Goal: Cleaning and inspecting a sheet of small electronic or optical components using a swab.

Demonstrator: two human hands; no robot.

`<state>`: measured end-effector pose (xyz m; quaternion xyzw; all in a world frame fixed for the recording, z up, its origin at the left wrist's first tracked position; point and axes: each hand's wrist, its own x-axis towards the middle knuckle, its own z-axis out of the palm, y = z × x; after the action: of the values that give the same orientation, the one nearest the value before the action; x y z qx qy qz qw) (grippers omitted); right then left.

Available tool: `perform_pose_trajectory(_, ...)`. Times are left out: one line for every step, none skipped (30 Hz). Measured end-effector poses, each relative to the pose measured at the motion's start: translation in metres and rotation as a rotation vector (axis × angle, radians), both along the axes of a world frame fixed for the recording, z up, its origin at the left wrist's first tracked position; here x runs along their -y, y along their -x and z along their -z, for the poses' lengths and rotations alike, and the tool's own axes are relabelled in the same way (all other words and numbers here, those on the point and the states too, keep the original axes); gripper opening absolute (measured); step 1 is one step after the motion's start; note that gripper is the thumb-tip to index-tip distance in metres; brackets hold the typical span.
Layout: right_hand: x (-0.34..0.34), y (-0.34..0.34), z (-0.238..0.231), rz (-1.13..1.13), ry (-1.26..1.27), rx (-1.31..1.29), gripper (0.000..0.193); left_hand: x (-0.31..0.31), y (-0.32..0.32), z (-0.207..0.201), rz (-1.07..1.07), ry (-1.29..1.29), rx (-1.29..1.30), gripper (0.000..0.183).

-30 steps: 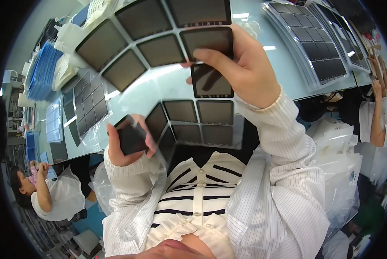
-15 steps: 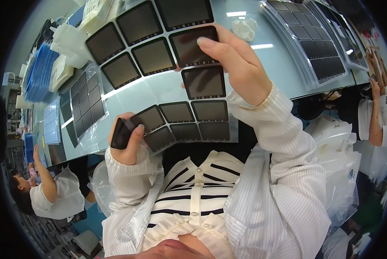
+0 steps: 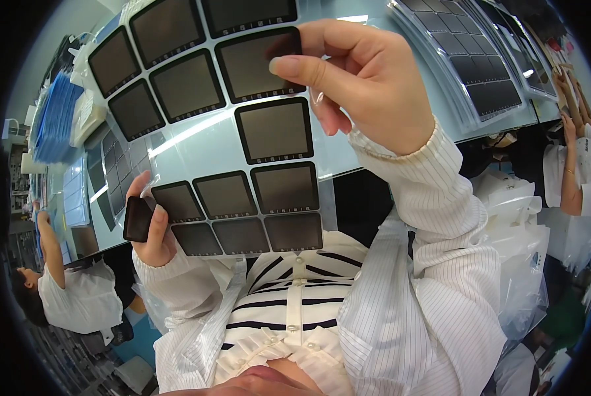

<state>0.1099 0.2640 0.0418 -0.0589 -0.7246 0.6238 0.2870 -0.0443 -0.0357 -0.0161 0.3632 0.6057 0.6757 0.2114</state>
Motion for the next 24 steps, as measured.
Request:
perform_pose_trajectory(0.0,0.0,-0.001,0.0,0.001,-0.001,0.02,0.002,-0.001,0.001,0.0,0.001,-0.001,0.057)
perform_pose_trajectory(0.001,0.001,-0.001,-0.008,-0.011,-0.009,0.02,0.002,-0.002,0.002,-0.008,-0.017,0.012,0.057)
perform_pose_trajectory(0.001,0.001,-0.002,-0.016,-0.022,-0.016,0.021,0.002,-0.002,0.002,-0.016,-0.035,0.025,0.057)
perform_pose_trajectory(0.002,0.001,-0.003,-0.013,-0.021,-0.015,0.021,0.002,-0.001,0.002,-0.013,-0.035,0.026,0.057)
perform_pose_trajectory(0.002,0.001,-0.004,-0.018,-0.022,-0.023,0.021,0.002,0.0,0.002,0.024,-0.072,0.054,0.057)
perform_pose_trajectory(0.003,0.002,-0.004,-0.024,-0.023,-0.031,0.021,0.002,0.001,0.002,0.061,-0.109,0.082,0.058)
perform_pose_trajectory(0.004,0.002,-0.004,-0.024,-0.022,-0.031,0.021,0.002,0.002,0.002,0.062,-0.108,0.083,0.058)
perform_pose_trajectory(0.005,0.003,-0.003,-0.006,0.001,-0.076,0.021,0.002,0.003,0.003,0.067,-0.118,0.077,0.058)
perform_pose_trajectory(0.005,0.003,-0.002,0.011,0.024,-0.122,0.021,0.002,0.003,0.004,0.072,-0.127,0.071,0.057)
perform_pose_trajectory(0.005,0.003,-0.002,0.012,0.025,-0.122,0.021,0.001,0.003,0.003,0.073,-0.126,0.072,0.057)
perform_pose_trajectory(0.004,0.003,-0.003,0.006,0.019,-0.124,0.021,0.0,0.002,0.0,0.077,-0.13,0.082,0.057)
perform_pose_trajectory(0.003,0.003,-0.004,0.001,0.013,-0.127,0.021,-0.001,0.001,-0.001,0.081,-0.133,0.093,0.057)
perform_pose_trajectory(0.002,0.002,-0.004,0.0,0.014,-0.127,0.021,-0.001,0.002,0.0,0.08,-0.132,0.094,0.057)
perform_pose_trajectory(-0.001,0.001,-0.005,-0.006,-0.017,-0.136,0.023,0.0,0.004,0.002,0.111,-0.152,0.108,0.056)
perform_pose_trajectory(-0.003,0.001,-0.006,-0.012,-0.049,-0.146,0.026,0.0,0.006,0.003,0.142,-0.172,0.123,0.056)
perform_pose_trajectory(-0.014,0.015,-0.005,-0.011,-0.049,-0.146,0.026,-0.001,0.005,0.003,0.143,-0.172,0.122,0.056)
perform_pose_trajectory(-0.031,0.039,-0.004,-0.363,-0.122,-0.527,0.02,-0.003,0.003,0.002,0.111,-0.176,0.12,0.055)
perform_pose_trajectory(-0.035,0.053,-0.008,-0.719,-0.195,-0.901,0.015,-0.005,0.002,0.003,0.078,-0.182,0.122,0.055)
perform_pose_trajectory(-0.028,0.039,-0.014,-0.718,-0.196,-0.898,0.015,-0.011,-0.005,0.001,0.08,-0.184,0.124,0.055)
perform_pose_trajectory(-0.005,0.017,-0.033,-0.336,0.032,-0.477,0.015,-0.017,-0.016,-0.004,-0.087,-0.141,0.135,0.055)
perform_pose_trajectory(0.007,0.002,-0.045,0.062,0.235,-0.048,0.014,-0.022,-0.021,-0.007,-0.234,-0.101,0.145,0.055)
perform_pose_trajectory(0.008,0.001,-0.049,0.105,0.221,-0.062,0.013,-0.022,-0.022,-0.008,-0.233,-0.091,0.13,0.052)
perform_pose_trajectory(0.007,0.0,-0.05,0.105,0.22,-0.064,0.013,-0.02,-0.021,-0.008,-0.233,-0.092,0.129,0.052)
perform_pose_trajectory(0.005,-0.002,-0.051,0.117,0.194,-0.067,0.013,-0.017,-0.019,-0.008,-0.131,-0.088,0.137,0.051)
